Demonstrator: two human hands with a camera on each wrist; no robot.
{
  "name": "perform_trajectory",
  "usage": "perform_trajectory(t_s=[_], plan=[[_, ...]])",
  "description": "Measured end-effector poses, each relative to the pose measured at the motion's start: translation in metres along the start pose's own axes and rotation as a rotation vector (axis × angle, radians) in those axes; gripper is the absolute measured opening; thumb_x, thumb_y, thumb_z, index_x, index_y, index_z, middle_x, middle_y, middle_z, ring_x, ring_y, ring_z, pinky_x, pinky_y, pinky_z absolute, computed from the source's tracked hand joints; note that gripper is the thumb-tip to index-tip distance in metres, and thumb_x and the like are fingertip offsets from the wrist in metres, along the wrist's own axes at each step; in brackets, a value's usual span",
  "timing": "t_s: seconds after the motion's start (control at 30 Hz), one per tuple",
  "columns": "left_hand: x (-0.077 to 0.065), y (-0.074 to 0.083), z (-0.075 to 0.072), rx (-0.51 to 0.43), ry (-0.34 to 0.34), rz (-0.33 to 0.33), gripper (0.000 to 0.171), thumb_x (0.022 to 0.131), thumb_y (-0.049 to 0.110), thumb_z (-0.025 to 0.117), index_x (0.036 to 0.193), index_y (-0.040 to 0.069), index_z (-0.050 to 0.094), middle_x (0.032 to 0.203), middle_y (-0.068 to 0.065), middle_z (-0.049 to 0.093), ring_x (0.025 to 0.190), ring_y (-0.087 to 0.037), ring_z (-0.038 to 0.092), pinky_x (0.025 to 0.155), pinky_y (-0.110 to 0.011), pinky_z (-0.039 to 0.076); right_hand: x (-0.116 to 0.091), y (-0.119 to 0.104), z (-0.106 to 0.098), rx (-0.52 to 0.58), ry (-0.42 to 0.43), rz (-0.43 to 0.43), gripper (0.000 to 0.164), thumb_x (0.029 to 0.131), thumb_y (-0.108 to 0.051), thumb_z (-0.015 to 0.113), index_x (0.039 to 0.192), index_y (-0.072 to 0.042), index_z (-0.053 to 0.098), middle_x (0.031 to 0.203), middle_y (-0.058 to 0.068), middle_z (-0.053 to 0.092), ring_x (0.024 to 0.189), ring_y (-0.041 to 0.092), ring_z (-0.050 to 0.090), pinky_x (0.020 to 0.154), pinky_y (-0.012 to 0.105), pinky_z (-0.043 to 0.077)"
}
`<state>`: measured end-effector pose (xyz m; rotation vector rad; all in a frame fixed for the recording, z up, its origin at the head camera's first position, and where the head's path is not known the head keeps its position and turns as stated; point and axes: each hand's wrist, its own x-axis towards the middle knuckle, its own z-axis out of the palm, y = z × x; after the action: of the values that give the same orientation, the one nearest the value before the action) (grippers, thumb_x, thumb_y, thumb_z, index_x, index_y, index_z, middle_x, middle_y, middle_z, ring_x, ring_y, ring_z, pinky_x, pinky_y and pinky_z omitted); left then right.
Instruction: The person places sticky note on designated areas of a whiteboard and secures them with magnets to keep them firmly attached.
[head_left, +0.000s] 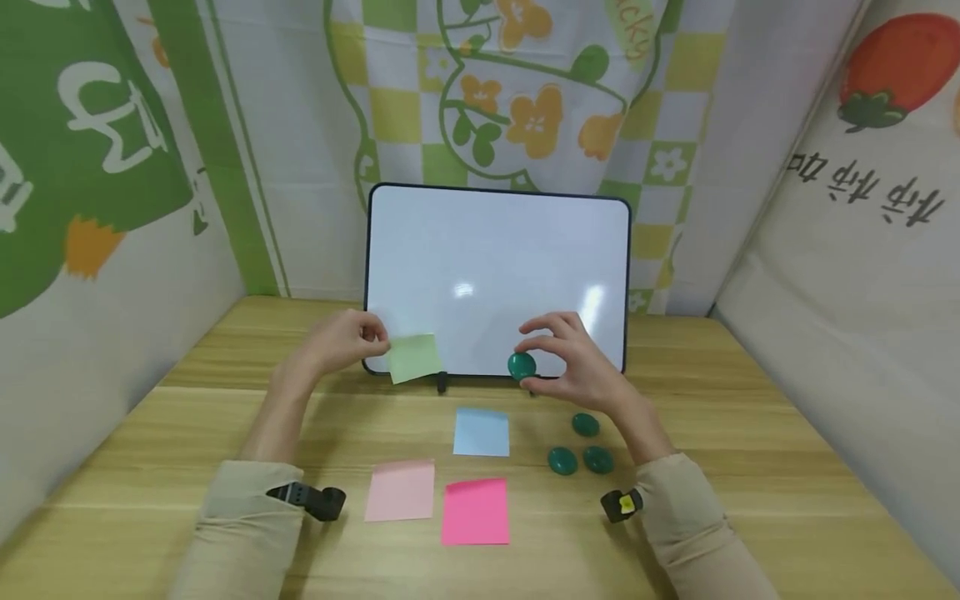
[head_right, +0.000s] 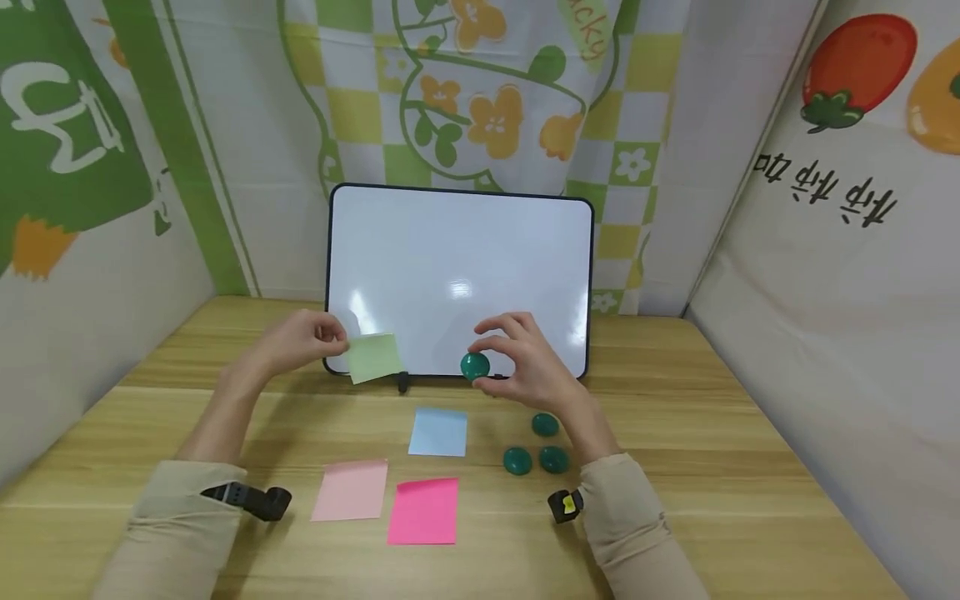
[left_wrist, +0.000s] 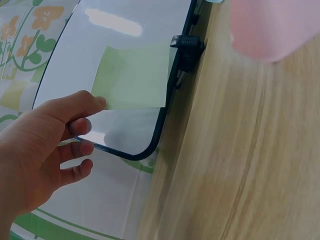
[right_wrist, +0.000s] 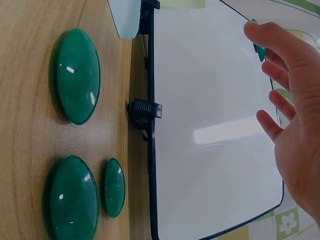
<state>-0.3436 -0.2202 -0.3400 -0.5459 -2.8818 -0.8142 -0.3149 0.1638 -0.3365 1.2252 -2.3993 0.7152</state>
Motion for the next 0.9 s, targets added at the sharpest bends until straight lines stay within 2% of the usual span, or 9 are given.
perform_trajectory(t_s=[0.37,0.6,0.77,0.9], plan=[[0.004,0.001,-0.003,0.033,-0.011,0.018,0.008,0.087,0.022,0.066,0.086,0.015,0.070,0.077,0.001,0.060,0.069,-0.013,0.050,0.062,-0.029,0.041,0.009,-0.002,0.005,-0.035,0.030,-0.020,0.037,0.082,-0.025,0.082,0.115,-0.018,0.070,0.135,0.003,0.055,0.128,0.026,0.036,0.100,0.050,0.043],[0.010,0.002,-0.002,0.040,-0.017,-0.005,0.008,0.087,0.022,0.066,0.085,0.015,0.070,0.078,0.000,0.059,0.068,-0.015,0.049,0.060,-0.030,0.040,0.011,-0.003,0.007,-0.050,0.095,-0.070,0.036,0.081,-0.021,0.082,0.114,-0.015,0.070,0.132,0.006,0.056,0.125,0.029,0.039,0.098,0.051,0.042],[0.018,0.004,-0.010,0.102,0.012,0.018,0.008,0.086,0.020,0.067,0.083,0.013,0.070,0.076,-0.001,0.059,0.068,-0.015,0.050,0.059,-0.029,0.039,0.018,-0.005,0.006,-0.064,0.137,-0.110,0.036,0.079,-0.019,0.083,0.112,-0.013,0.071,0.130,0.008,0.057,0.123,0.030,0.040,0.097,0.051,0.042],[0.024,0.007,-0.019,0.141,0.021,0.000,0.010,0.087,0.023,0.067,0.086,0.014,0.070,0.078,-0.001,0.060,0.069,-0.016,0.050,0.059,-0.029,0.039,0.023,-0.008,0.006,-0.087,0.146,-0.121,0.037,0.079,-0.020,0.084,0.112,-0.014,0.070,0.130,0.007,0.057,0.124,0.029,0.040,0.098,0.050,0.042]])
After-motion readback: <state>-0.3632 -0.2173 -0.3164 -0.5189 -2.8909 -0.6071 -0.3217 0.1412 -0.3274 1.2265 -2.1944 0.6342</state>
